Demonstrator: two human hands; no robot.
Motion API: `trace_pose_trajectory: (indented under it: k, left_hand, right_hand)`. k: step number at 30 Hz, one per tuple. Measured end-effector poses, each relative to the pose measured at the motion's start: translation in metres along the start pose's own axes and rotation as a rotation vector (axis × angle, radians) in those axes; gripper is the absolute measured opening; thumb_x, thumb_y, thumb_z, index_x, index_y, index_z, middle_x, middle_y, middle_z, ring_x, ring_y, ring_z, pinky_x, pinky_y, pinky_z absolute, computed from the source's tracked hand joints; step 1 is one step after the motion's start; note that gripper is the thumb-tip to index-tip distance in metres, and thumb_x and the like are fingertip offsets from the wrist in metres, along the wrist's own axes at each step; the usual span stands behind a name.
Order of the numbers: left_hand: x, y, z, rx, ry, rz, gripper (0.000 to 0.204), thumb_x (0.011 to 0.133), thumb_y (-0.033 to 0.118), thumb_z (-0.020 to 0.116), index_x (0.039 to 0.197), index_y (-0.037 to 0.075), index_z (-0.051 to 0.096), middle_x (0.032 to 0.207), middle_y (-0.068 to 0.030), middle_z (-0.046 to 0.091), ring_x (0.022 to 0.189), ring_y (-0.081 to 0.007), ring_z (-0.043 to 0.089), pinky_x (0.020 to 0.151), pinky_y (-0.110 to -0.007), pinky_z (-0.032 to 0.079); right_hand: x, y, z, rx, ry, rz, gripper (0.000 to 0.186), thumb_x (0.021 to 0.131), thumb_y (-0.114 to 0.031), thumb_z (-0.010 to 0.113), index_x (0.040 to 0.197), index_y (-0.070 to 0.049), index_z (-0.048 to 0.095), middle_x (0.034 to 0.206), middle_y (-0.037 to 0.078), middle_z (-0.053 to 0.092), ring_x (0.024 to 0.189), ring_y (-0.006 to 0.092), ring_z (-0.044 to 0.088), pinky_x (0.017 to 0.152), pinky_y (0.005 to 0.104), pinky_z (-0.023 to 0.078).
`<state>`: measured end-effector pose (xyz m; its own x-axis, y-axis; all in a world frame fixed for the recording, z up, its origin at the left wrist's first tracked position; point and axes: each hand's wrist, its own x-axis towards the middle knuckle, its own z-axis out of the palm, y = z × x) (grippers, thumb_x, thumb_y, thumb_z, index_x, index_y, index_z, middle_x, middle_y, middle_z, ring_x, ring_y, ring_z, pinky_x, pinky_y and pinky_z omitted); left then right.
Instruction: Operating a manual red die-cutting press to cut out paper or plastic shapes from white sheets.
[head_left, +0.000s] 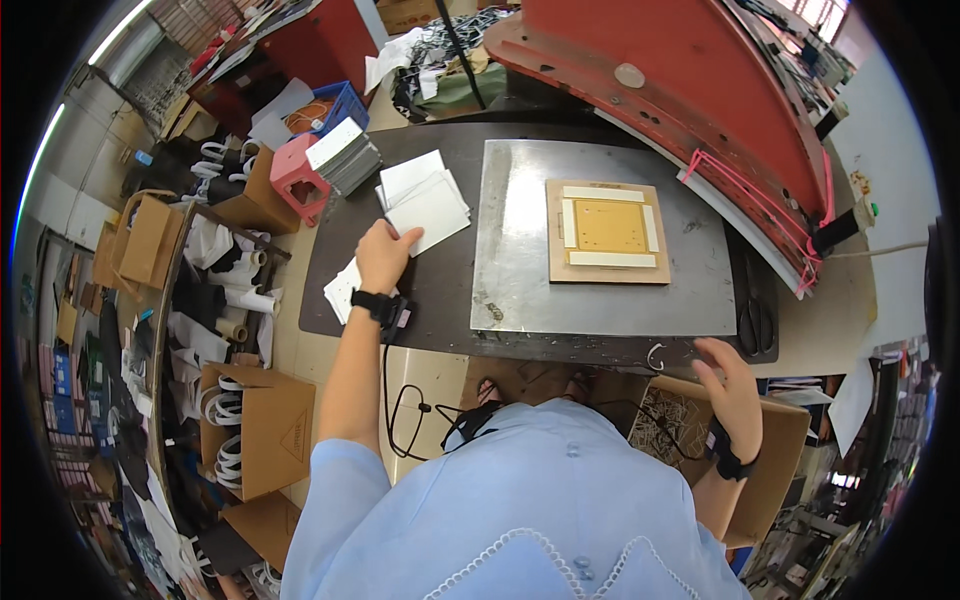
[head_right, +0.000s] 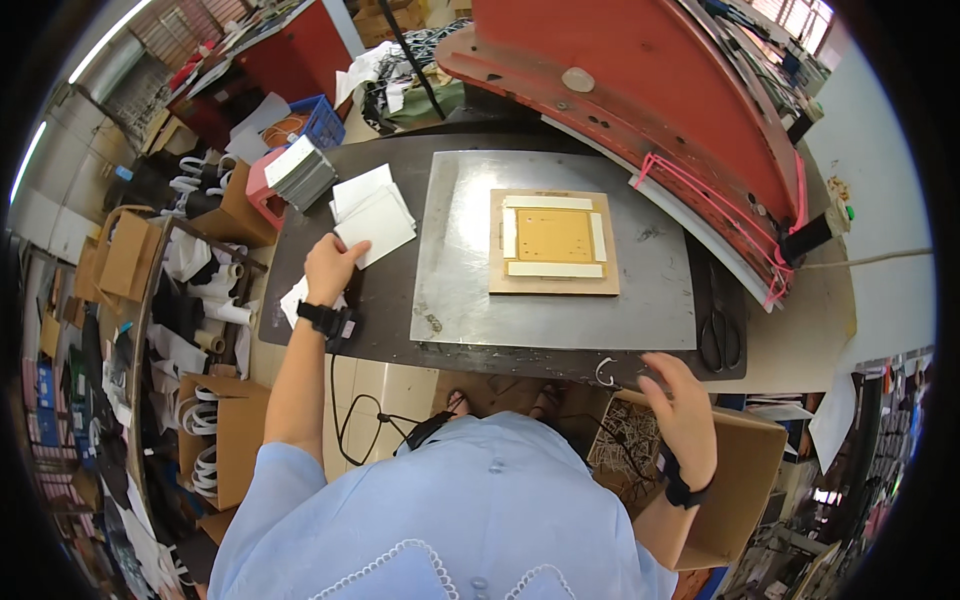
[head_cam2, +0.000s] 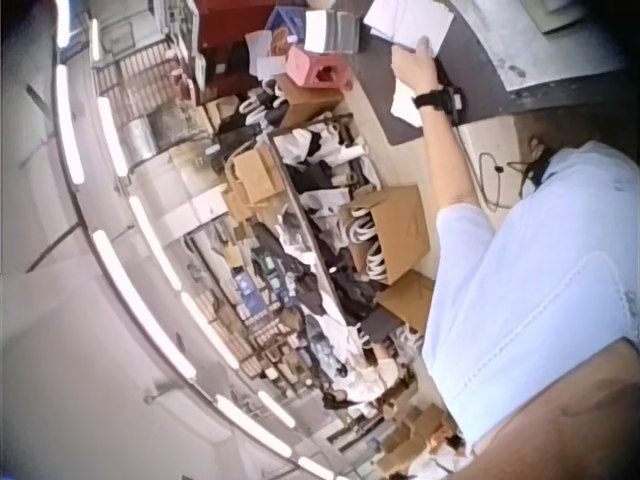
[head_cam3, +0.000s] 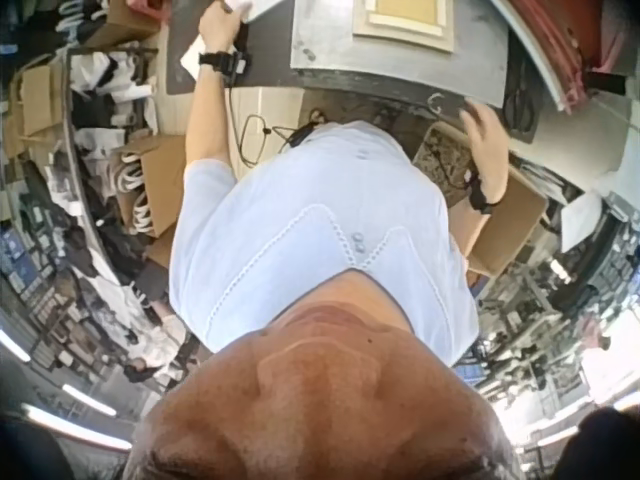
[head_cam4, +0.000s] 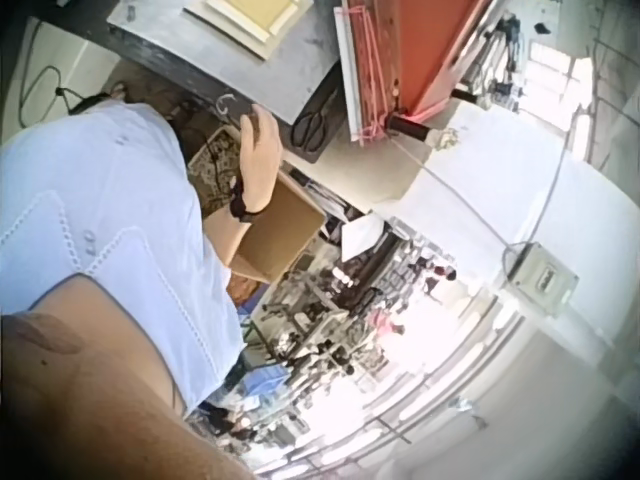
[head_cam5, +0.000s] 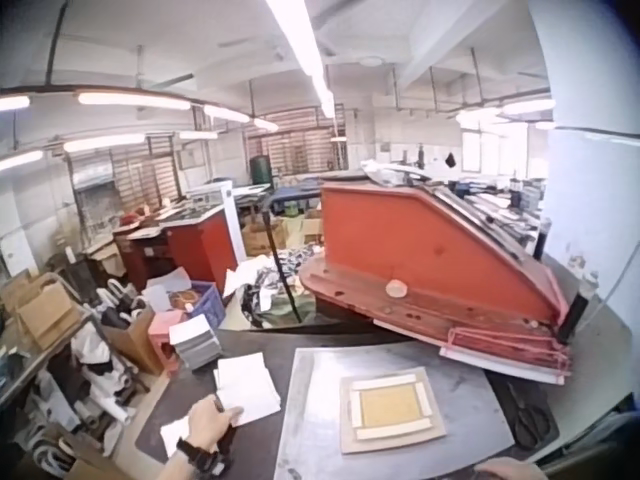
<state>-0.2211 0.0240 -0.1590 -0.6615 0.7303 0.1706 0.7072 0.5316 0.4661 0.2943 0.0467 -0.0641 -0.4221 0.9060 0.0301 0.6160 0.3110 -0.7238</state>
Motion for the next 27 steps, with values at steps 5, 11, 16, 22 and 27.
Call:
trace_pose_trajectory:
  k: [5, 11, 16, 22, 27]
  left_hand:
    - [-0.010, -0.003, -0.031, 0.062, 0.101, 0.172, 0.037, 0.089, 0.036, 0.066, 0.082, -0.001, 0.066, 0.070, -0.0169, 0.066, 0.065, -0.0362, 0.064, 0.062, -0.045, 0.048]
    - [-0.064, 0.078, -0.067, -0.822, -0.441, 0.099, 0.025, 0.095, 0.020, 0.064, 0.104, -0.002, 0.070, 0.082, -0.0011, 0.069, 0.071, -0.0054, 0.059, 0.063, -0.022, 0.047]
    - [-0.110, 0.128, -0.035, -0.811, -0.902, 0.145, 0.025, 0.095, 0.020, 0.064, 0.108, -0.001, 0.070, 0.086, -0.0022, 0.070, 0.073, -0.0053, 0.060, 0.065, -0.022, 0.049]
    - [-0.099, 0.157, -0.019, -0.608, -0.570, 0.402, 0.036, 0.096, 0.021, 0.062, 0.123, -0.002, 0.056, 0.101, -0.0117, 0.069, 0.089, -0.0183, 0.065, 0.079, -0.030, 0.052]
    - [-0.071, 0.162, 0.017, -0.379, -0.318, 0.734, 0.039, 0.093, 0.021, 0.062, 0.125, -0.001, 0.055, 0.130, -0.0187, 0.057, 0.114, -0.0339, 0.058, 0.095, -0.038, 0.048]
  right_hand:
    - [0.022, -0.016, 0.015, 0.062, -0.057, -0.015, 0.023, 0.088, -0.010, 0.065, 0.109, 0.001, 0.064, 0.105, 0.015, 0.067, 0.088, 0.0274, 0.066, 0.079, 0.0316, 0.051]
    - [0.047, -0.034, 0.047, 0.474, -0.159, -0.005, 0.026, 0.093, -0.013, 0.063, 0.115, -0.001, 0.064, 0.101, 0.009, 0.069, 0.085, 0.0136, 0.065, 0.073, 0.0260, 0.052]
    - [0.065, -0.049, 0.061, 0.715, -0.248, 0.123, 0.025, 0.095, -0.018, 0.062, 0.114, -0.001, 0.063, 0.085, 0.003, 0.065, 0.074, 0.0075, 0.061, 0.062, 0.0229, 0.049]
    - [0.106, 0.005, 0.049, 0.657, -0.043, 0.222, 0.023, 0.095, -0.020, 0.062, 0.103, 0.002, 0.064, 0.077, 0.001, 0.062, 0.061, 0.0053, 0.057, 0.051, 0.0199, 0.046]
    - [0.156, 0.019, 0.045, 0.630, -0.049, 0.176, 0.025, 0.094, -0.021, 0.064, 0.101, 0.004, 0.064, 0.074, 0.002, 0.062, 0.058, 0.0064, 0.056, 0.050, 0.0205, 0.046]
